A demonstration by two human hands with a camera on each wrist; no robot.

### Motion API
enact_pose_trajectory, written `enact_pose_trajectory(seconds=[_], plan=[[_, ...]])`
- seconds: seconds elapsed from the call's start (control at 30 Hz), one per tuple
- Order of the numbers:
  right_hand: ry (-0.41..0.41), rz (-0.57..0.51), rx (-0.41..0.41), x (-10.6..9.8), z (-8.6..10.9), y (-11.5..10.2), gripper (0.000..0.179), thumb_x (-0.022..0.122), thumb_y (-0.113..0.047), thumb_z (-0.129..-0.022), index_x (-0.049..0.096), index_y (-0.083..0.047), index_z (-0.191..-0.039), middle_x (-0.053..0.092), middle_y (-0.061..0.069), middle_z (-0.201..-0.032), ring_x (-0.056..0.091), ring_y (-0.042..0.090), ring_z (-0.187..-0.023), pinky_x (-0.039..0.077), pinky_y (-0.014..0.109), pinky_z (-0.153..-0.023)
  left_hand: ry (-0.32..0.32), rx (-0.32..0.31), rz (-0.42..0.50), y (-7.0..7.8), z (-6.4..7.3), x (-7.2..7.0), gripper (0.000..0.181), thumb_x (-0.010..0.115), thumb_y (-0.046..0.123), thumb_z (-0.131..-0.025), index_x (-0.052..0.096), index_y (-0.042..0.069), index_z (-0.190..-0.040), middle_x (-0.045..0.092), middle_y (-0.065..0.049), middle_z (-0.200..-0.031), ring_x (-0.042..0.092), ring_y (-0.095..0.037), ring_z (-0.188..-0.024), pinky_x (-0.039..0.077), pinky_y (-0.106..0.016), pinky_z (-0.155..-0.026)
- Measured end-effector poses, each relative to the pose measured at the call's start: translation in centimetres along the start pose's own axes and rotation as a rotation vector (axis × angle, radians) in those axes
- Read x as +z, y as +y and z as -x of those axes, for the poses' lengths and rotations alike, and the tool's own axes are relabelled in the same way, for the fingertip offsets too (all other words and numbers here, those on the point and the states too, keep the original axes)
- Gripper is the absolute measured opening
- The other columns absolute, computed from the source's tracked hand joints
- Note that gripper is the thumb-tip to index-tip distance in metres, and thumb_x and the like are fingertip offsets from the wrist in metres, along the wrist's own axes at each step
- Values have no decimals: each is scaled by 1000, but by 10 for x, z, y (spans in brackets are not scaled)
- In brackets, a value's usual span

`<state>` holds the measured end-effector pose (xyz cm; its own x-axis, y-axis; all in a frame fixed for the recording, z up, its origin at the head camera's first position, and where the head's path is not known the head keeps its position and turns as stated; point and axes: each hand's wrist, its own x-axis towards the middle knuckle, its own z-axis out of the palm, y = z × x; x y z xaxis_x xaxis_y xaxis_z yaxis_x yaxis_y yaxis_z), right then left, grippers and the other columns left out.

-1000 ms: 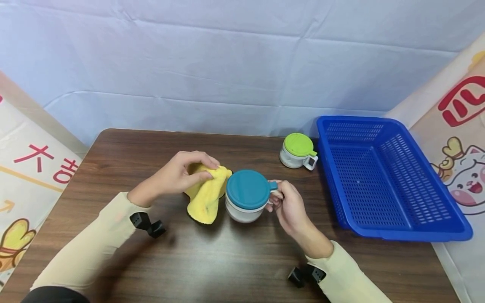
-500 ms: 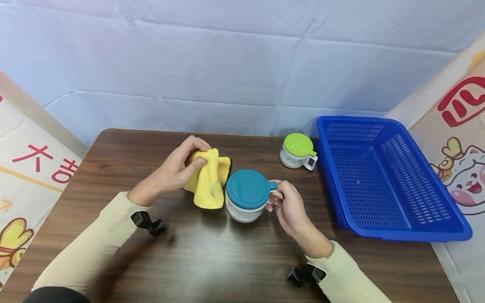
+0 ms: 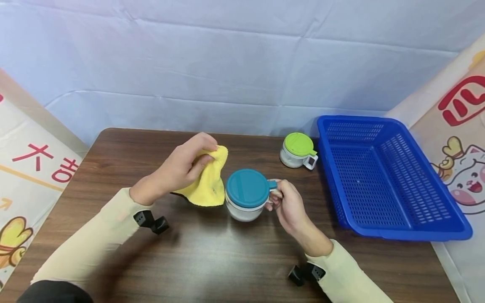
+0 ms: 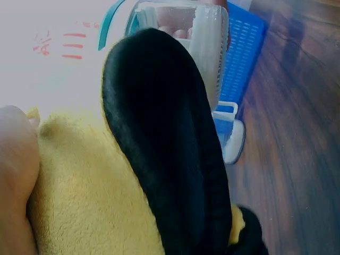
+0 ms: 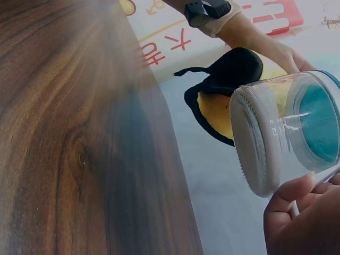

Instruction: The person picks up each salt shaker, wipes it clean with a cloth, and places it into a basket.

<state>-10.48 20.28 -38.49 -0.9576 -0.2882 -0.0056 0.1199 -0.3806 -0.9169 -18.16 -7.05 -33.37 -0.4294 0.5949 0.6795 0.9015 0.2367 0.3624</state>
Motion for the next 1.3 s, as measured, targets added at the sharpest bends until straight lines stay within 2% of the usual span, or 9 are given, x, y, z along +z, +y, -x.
enact_pose_trajectory(seconds=[0.1, 0.27, 0.43, 0.6, 0.73, 0.83, 1.03, 1.3], plan=[[1, 6, 3, 0, -1, 0, 24, 19, -2, -89, 20, -12, -67, 15, 5, -68, 17, 23, -62, 17, 35, -59, -26, 67, -84, 5, -6, -1, 14, 64, -3, -96, 58, 4, -106, 60, -10, -106, 61, -21, -88, 55, -33, -72], [20, 15, 0, 1, -2, 0, 24, 19, -2, -90, 20, -11, -67, 16, 6, -68, 17, 23, -62, 17, 35, -58, -67, 166, -209, 14, -18, -4, 11, 64, -3, -94, 63, 7, -99, 62, -8, -101, 57, -20, -71, 50, -31, -61], [50, 22, -7, 4, -2, 0, 24, 20, -1, -89, 19, -10, -67, 16, 6, -67, 17, 23, -61, 19, 34, -56, -126, 280, -324, 26, -29, -6, 15, 58, -5, -91, 63, 9, -95, 63, -6, -98, 56, -20, -74, 46, -30, -60], [66, 28, -1, 5, -1, 0, 25, 21, -2, -90, 19, -11, -67, 16, 6, -67, 17, 23, -61, 20, 33, -56, -159, 384, -391, 42, -37, -10, 9, 59, 2, -98, 59, 10, -94, 61, -2, -97, 54, -17, -75, 39, -27, -57], [79, 33, 8, 6, -1, 0, 26, 22, -3, -91, 19, -11, -67, 16, 6, -67, 17, 23, -60, 22, 32, -56, -198, 447, -423, 54, -45, -12, 20, 49, -4, -97, 57, 13, -93, 59, -1, -95, 50, -15, -74, 34, -25, -56], [78, 33, 7, 6, -1, 0, 26, 22, -3, -91, 19, -11, -66, 16, 7, -67, 17, 23, -60, 22, 32, -56, -263, 480, -469, 62, -50, -13, 26, 43, -7, -94, 57, 14, -97, 57, -1, -94, 50, -16, -75, 35, -26, -58], [60, 30, -2, 6, -1, 2, 27, 23, -4, -93, 20, -11, -67, 17, 7, -67, 17, 23, -60, 19, 34, -57, -395, 504, -535, 72, -56, -10, 26, 45, -4, -95, 59, 17, -105, 59, 1, -96, 55, -16, -81, 40, -28, -63], [72, 38, 1, 10, 0, 1, 27, 25, -5, -95, 24, -11, -68, 20, 6, -68, 19, 22, -61, 24, 29, -55, -537, 469, -545, 76, -54, 0, 25, 44, 3, -102, 61, 16, -113, 58, 1, -95, 54, -14, -81, 40, -27, -64]])
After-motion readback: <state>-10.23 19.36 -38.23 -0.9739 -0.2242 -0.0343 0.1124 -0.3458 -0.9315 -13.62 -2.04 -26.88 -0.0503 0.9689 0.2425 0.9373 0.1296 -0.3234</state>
